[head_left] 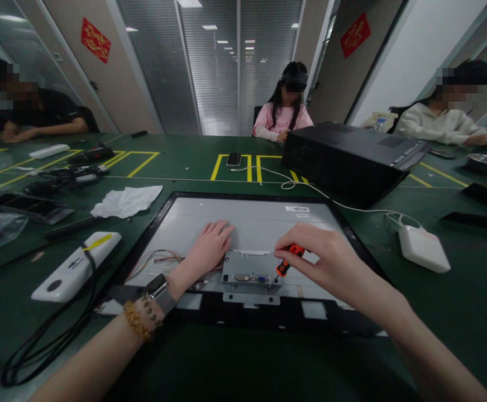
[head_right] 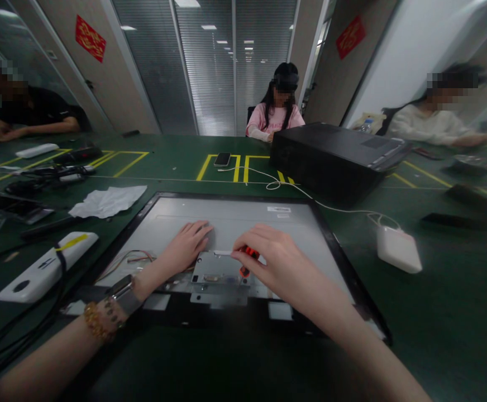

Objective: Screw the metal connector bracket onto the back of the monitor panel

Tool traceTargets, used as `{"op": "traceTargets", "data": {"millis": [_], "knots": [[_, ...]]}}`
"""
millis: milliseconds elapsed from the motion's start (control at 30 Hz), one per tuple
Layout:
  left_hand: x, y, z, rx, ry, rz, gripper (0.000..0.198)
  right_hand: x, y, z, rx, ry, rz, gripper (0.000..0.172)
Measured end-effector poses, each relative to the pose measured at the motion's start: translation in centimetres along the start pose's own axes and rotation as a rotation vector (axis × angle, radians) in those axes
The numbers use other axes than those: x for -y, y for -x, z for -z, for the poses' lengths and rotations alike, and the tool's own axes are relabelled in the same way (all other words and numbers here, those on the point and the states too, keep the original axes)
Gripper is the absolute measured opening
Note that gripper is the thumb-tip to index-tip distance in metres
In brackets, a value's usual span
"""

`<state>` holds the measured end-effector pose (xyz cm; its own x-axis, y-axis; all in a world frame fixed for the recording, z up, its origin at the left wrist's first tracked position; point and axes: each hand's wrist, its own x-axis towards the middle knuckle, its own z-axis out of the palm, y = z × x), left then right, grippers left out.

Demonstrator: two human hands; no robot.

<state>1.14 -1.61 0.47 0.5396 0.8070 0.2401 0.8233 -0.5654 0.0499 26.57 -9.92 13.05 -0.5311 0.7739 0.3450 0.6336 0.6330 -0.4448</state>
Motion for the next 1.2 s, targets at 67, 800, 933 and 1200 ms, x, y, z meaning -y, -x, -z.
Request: {"op": "traceTargets", "data": {"millis": [67, 800, 933, 1200], "knots": [[0.0, 0.0, 0.0, 0.002, -0.007, 0.002, 0.032, 0.0, 0.0, 0.0, -0.004, -0.005, -0.042, 0.008], [0.2, 0.1, -0.4, -0.007, -0.010, 0.005, 0.034, 0.2, -0.1, 0.0, 0.016, -0.196, -0.049, 0.026], [0.1, 0.0, -0.3, 0.005, -0.011, 0.004, 0.035, 0.5, 0.7, 0.7, 0.194, -0.246, -0.123, 0.035], [0.0, 0.0, -0.1, -0.001, -0.017, 0.010, 0.033, 1.1, 0.2, 0.5, 0.183, -0.201, -0.192, 0.023]]}}
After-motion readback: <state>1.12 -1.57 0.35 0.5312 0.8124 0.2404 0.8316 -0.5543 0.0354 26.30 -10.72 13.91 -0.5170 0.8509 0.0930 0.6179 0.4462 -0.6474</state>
